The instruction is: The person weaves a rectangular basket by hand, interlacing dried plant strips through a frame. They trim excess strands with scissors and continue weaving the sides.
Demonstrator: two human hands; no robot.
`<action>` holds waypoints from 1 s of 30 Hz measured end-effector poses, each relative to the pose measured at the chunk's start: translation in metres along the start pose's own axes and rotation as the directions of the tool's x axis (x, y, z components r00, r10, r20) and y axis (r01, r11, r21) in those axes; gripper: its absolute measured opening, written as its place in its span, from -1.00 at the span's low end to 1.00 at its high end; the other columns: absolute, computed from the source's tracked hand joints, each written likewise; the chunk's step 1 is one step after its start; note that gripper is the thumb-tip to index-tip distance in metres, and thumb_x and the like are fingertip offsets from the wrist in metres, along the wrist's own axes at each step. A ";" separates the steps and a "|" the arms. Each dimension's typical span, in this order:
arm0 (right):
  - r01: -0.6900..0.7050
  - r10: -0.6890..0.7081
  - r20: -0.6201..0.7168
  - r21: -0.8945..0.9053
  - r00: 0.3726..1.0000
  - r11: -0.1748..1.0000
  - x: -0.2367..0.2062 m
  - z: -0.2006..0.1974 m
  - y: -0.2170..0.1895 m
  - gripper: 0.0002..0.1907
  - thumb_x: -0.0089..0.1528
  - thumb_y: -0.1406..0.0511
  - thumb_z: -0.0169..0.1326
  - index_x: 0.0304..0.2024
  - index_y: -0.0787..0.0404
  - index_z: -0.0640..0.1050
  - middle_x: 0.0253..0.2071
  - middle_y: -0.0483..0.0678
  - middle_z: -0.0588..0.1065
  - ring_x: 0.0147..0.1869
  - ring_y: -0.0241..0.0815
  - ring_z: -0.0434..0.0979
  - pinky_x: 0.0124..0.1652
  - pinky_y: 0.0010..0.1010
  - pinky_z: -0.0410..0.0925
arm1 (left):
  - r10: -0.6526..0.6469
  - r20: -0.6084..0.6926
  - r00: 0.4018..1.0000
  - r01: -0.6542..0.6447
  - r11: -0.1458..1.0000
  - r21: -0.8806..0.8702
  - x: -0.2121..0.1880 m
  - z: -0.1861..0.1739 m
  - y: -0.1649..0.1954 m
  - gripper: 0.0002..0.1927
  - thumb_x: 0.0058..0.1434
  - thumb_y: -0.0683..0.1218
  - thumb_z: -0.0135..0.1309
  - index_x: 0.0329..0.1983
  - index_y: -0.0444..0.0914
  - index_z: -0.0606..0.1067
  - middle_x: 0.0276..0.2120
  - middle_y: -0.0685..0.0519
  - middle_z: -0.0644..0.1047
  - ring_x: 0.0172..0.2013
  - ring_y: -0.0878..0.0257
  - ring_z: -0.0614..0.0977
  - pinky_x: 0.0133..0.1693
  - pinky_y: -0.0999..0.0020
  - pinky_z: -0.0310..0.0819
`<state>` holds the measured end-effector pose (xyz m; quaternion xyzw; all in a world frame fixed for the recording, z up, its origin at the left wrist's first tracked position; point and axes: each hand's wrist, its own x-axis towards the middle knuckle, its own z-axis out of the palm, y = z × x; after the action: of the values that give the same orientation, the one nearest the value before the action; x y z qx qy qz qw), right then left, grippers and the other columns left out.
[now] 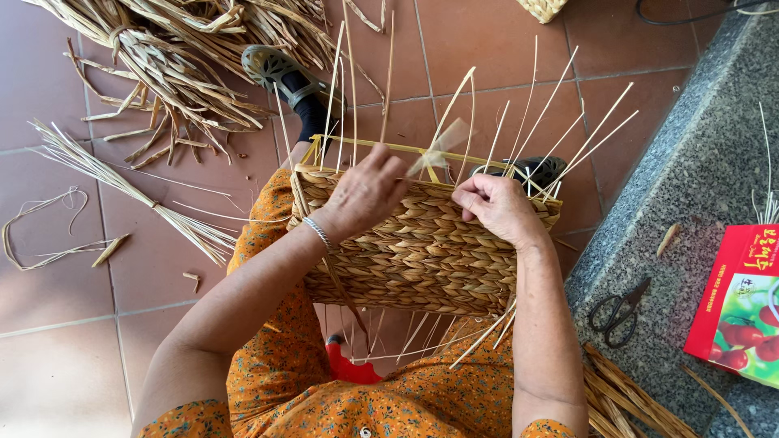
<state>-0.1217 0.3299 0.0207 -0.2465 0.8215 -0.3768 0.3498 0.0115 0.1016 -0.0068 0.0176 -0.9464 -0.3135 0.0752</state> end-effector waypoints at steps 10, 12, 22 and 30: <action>0.259 -0.374 -0.349 -0.334 0.859 0.906 0.001 0.035 -0.008 -0.86 0.27 0.26 0.27 -0.23 0.21 0.66 -0.37 -0.09 0.65 -0.35 -0.30 0.68 -0.34 -0.46 0.52 | 0.131 -0.162 0.978 -0.154 0.978 -0.143 -0.018 -0.009 -0.014 -0.67 0.22 -0.29 0.06 0.06 -0.31 0.41 -0.06 -0.12 0.48 -0.16 -0.08 0.64 -0.17 0.13 0.61; 0.328 -0.469 -0.422 -0.365 0.776 0.871 0.012 0.044 -0.011 -0.85 0.33 0.26 0.25 -0.22 0.22 0.63 -0.37 -0.08 0.64 -0.38 -0.32 0.66 -0.43 -0.53 0.50 | 0.142 -0.178 0.974 -0.169 0.975 -0.146 -0.017 -0.009 -0.014 -0.62 0.20 -0.32 0.03 0.11 -0.31 0.40 -0.06 -0.13 0.50 -0.15 -0.10 0.64 -0.14 0.12 0.61; 0.287 -0.341 -0.029 0.611 0.940 0.738 0.045 0.060 -0.061 -0.84 0.39 0.24 0.02 -0.15 0.21 0.50 -0.25 0.06 0.65 -0.61 -0.43 0.44 -0.64 -0.62 0.31 | -0.147 -0.071 0.987 0.092 0.861 -0.499 -0.017 -0.009 -0.028 -0.67 0.42 -0.30 -0.15 0.23 -0.31 0.37 -0.08 -0.09 0.65 -0.15 0.19 0.74 -0.10 0.32 0.68; 0.401 -0.382 0.165 -0.597 0.909 0.695 -0.047 0.047 -0.048 -0.76 0.24 0.24 0.24 -0.10 0.21 0.64 -0.10 -0.02 0.64 -0.46 -0.30 0.52 -0.42 -0.42 0.50 | -0.117 -0.191 0.975 0.007 0.868 -0.497 -0.015 -0.006 -0.027 -0.81 0.29 -0.31 0.06 -0.04 -0.33 0.44 -0.27 -0.02 0.59 -0.30 0.25 0.65 -0.24 0.38 0.60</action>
<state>-0.0492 0.3117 0.0548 -0.5216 0.8222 -0.1486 0.1728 0.0264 0.0779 -0.0201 0.0620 -0.8203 -0.5429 0.1688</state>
